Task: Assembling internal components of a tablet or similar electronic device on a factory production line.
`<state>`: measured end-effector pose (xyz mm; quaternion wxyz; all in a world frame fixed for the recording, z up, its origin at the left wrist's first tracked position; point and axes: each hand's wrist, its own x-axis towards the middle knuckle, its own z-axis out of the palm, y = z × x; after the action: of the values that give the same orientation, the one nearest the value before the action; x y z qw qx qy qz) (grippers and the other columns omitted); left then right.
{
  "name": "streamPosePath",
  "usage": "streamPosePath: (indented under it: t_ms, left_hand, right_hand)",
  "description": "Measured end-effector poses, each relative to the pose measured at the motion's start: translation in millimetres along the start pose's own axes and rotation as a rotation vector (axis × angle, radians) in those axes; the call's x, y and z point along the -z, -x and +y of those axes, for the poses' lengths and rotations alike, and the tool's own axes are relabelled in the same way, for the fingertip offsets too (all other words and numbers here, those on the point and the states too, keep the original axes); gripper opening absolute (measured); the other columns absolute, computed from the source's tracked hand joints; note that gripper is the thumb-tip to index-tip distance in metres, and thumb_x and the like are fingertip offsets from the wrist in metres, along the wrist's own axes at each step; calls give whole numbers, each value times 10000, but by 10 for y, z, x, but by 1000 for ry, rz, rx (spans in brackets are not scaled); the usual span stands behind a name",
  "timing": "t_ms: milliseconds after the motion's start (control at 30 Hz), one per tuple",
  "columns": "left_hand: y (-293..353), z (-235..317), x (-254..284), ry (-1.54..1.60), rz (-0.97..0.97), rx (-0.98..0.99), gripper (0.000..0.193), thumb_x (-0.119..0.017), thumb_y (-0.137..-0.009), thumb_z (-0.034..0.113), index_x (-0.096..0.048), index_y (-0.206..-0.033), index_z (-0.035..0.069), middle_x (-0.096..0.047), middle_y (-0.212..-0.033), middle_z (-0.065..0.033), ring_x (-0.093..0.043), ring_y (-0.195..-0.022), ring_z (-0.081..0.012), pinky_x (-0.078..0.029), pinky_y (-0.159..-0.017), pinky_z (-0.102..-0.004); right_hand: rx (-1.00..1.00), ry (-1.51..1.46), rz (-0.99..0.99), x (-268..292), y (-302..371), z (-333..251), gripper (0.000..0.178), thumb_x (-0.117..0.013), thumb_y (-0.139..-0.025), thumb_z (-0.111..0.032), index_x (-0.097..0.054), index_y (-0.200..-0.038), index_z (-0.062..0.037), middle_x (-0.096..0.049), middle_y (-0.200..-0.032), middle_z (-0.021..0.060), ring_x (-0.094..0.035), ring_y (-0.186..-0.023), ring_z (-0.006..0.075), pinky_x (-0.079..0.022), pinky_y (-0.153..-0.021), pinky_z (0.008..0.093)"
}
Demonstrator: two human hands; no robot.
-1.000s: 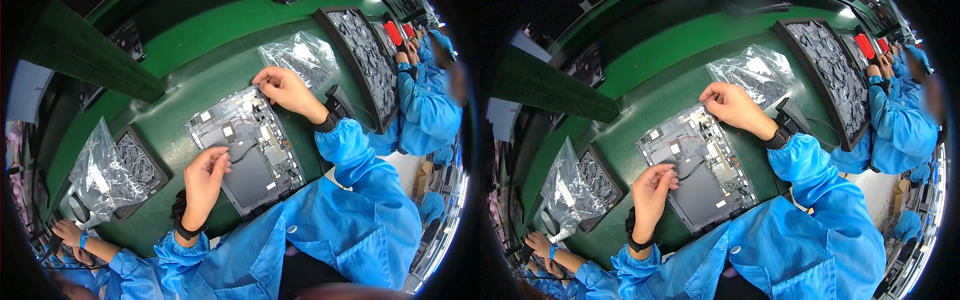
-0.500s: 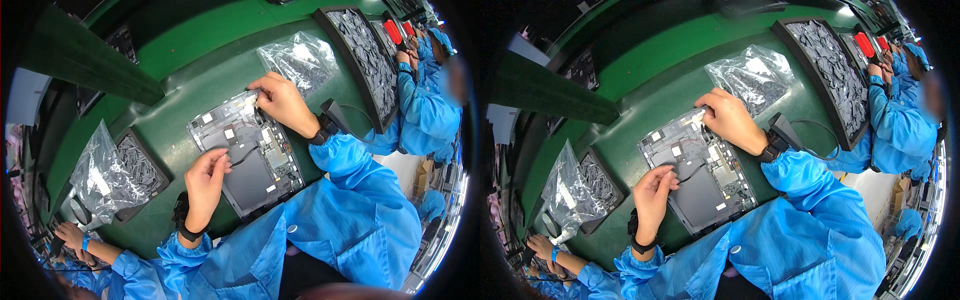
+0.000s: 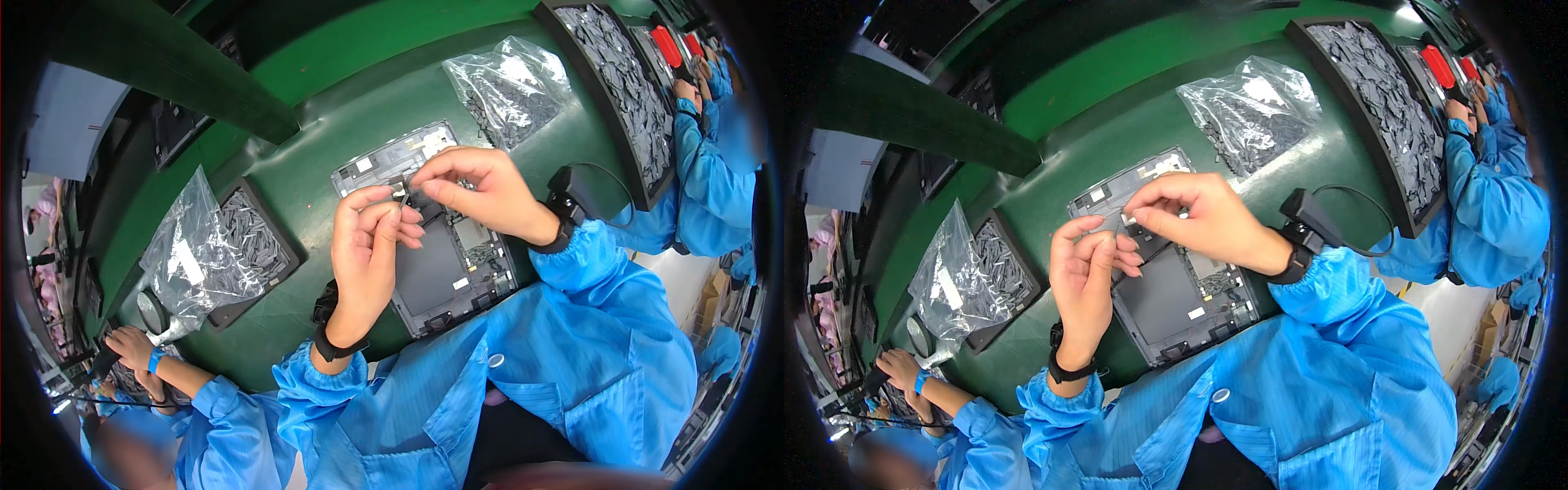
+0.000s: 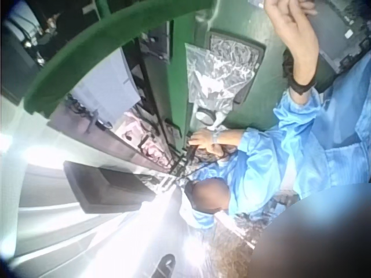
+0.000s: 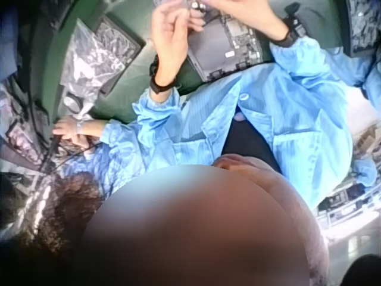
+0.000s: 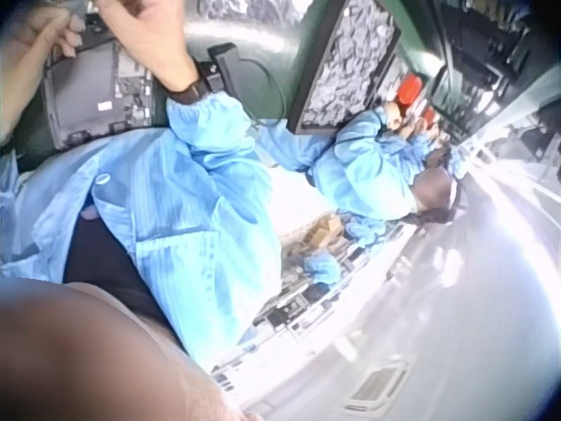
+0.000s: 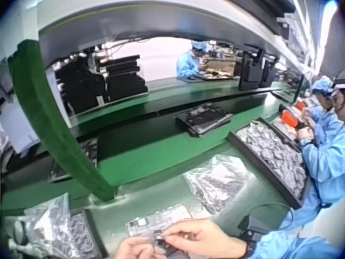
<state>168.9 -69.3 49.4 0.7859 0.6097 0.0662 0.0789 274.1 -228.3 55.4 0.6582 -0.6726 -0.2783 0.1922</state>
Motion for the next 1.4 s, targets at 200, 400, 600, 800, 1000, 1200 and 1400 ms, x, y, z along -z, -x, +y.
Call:
streamPosePath:
  t_ms: [200,400,600,800,1000,1200,1400]
  left_hand:
    - [-6,-6,-141,11,-35,-44,249,-473,-968,4,-413,-1210,3,-644,-916,-138,-638,-764,-163,-534,-658,-264]
    - [-135,37,-34,-531,-229,-43,325,-495,-960,21,-422,-1276,36,-650,-892,-106,-651,-740,-152,-525,-646,-270]
    - [-549,-9,-76,-814,-101,-312,157,-577,-916,43,-607,-1065,4,-657,-895,-102,-619,-766,-153,-499,-666,-271]
    - [-1020,-189,-71,-1166,-109,-434,111,-651,-810,89,-699,-892,32,-668,-909,-95,-594,-827,-278,-477,-768,-366]
    - [-1088,-385,-33,-1084,-70,-490,71,-699,-770,109,-699,-810,50,-652,-819,-65,-584,-793,-264,-451,-751,-369]
    - [-1104,-384,-28,-1174,-108,-656,84,-708,-759,84,-690,-827,39,-638,-801,-72,-577,-765,-258,-452,-725,-368]
    - [-1076,-386,-5,-1206,-121,-755,93,-702,-756,70,-669,-836,36,-626,-788,-66,-572,-745,-249,-449,-705,-363]
  right_hand:
    - [-98,-242,15,-9,79,-13,120,-670,-867,-82,-688,-964,-14,-684,-868,41,-618,-790,87,-486,-675,243]
    - [445,593,-156,254,16,-60,127,-703,-777,-50,-663,-897,-32,-650,-836,71,-614,-751,236,-495,-681,334]
    - [547,815,-20,439,-202,100,118,-708,-747,-70,-626,-827,-42,-597,-828,61,-576,-789,262,-489,-687,356]
    - [600,1121,5,540,-448,440,150,-694,-718,-88,-575,-807,-66,-550,-853,54,-543,-797,246,-480,-670,340]
    - [576,1153,-27,500,-491,426,176,-699,-721,-104,-567,-828,-61,-556,-866,59,-562,-792,245,-491,-659,348]
    - [573,1108,-213,655,-646,462,107,-659,-733,-98,-591,-800,-50,-563,-814,72,-598,-773,243,-514,-672,347]
    - [634,1152,-313,648,-670,361,106,-633,-715,-108,-562,-759,-42,-529,-774,74,-602,-761,239,-522,-640,337]
